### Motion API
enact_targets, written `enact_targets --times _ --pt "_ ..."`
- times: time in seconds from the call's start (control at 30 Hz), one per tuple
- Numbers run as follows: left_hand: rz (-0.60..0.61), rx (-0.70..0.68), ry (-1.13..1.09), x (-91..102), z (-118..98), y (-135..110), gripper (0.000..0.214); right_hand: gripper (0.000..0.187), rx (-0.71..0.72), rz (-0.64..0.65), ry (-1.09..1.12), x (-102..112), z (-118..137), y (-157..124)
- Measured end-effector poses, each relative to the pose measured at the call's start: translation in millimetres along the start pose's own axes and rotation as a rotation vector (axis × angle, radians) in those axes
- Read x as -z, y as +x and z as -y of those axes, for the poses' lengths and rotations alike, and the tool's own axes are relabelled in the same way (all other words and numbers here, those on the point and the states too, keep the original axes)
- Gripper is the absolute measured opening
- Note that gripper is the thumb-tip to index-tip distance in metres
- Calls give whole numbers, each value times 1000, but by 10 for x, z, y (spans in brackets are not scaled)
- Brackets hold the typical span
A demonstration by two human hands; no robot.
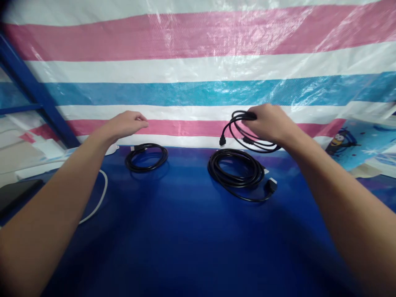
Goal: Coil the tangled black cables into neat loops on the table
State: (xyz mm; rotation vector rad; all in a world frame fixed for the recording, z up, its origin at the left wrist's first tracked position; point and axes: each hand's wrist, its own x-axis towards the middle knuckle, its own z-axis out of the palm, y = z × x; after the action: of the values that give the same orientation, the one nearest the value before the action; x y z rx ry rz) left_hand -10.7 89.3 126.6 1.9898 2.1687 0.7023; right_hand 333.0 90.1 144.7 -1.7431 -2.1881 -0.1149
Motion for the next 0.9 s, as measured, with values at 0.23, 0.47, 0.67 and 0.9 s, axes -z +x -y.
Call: enact_targets --times 0.23,0.47,0.67,0.9 --pt "72 -292 -210 84 -415 -272 45 25 -104 -348 155 282 428 -296" --pt "-29 -726 -497 160 -882 -664 61 31 275 -111 460 401 703 -571" --pt "-24 -805 -453 326 -947 -811 10 30 478 -90 395 440 616 -595" --pt "204 -594 -210 571 -864 -846 42 22 335 -22 461 448 642 -547"
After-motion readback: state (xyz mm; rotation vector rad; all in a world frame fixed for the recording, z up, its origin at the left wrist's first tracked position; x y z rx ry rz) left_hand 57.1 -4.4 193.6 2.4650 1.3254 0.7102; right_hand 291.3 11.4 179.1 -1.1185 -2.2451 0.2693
